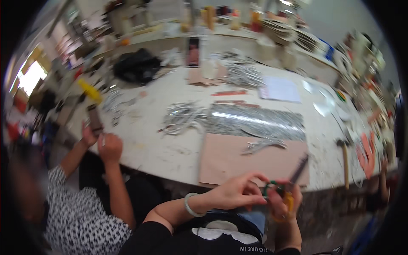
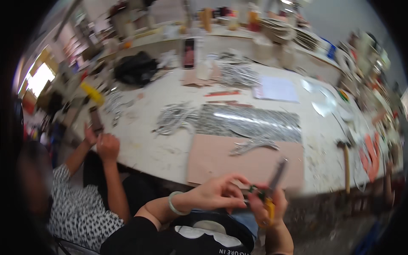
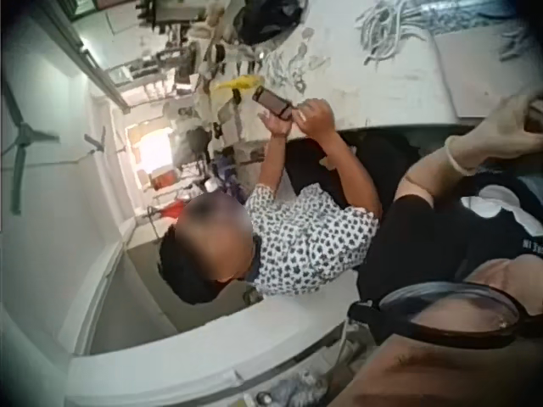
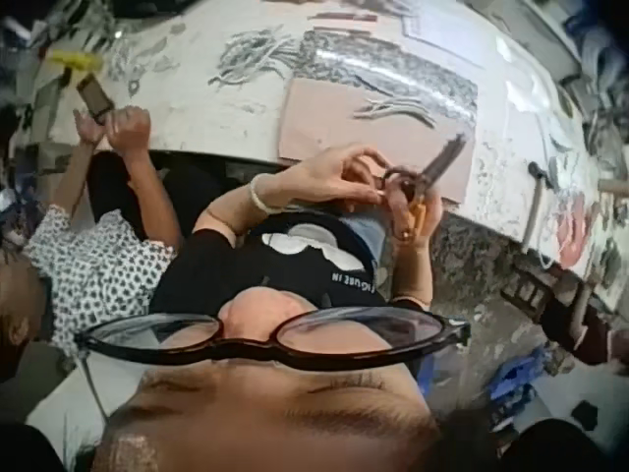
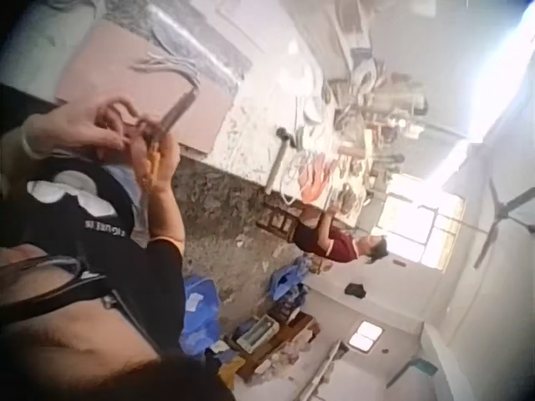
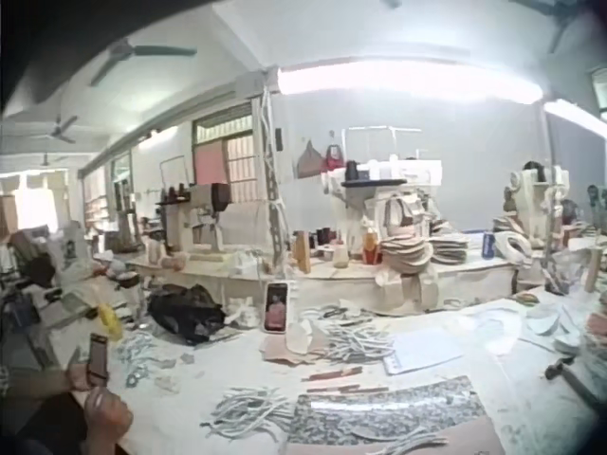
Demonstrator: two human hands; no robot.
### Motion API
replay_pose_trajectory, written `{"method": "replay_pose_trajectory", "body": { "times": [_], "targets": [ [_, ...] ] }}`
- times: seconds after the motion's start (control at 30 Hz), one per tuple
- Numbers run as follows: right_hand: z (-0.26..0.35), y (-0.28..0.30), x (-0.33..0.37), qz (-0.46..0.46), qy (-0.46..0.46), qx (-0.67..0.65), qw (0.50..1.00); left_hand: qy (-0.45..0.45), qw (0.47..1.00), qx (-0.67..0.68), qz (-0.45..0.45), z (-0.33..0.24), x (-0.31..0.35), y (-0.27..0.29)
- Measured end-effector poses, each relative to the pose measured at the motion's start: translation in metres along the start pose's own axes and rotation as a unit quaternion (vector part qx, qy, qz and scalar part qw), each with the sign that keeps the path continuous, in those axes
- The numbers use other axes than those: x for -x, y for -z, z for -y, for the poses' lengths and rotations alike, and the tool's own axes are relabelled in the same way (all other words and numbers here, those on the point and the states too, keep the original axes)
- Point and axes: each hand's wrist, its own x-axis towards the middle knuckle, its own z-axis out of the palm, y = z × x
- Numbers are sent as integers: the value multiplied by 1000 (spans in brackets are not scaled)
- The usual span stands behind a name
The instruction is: The person uses scissors to cut a long, silver, braided cord into short segments. They repeatedly pick up the cord, cut a piece, and place the cut segment onto a pink mat on the table. The person continues this process throughout the video, accumulating a pile of cut cord pieces.
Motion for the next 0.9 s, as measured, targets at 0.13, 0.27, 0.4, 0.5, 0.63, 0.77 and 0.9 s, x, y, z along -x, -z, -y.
{"method": "replay_pose_trajectory", "body": {
  "times": [0.13,0.27,0.4,0.5,0.63,0.77,0.9],
  "targets": [
    [-3,-7,0,-104,54,-181,976,30,994,-105,-15,-4,29,31],
    [-7,-9,9,-38,149,-27,988,-61,992,24,-104,9,41,43],
    [-29,-16,16,17,223,78,971,-57,956,244,-155,7,26,27],
    [-7,-17,7,178,96,108,973,-90,938,278,-185,18,27,23],
    [7,-6,-13,157,180,268,934,-187,920,219,-267,12,25,21],
    [13,1,-24,112,260,408,868,-187,925,133,-302,17,25,21],
    [17,3,-31,124,303,469,820,-212,906,109,-349,19,22,18]
  ]
}}
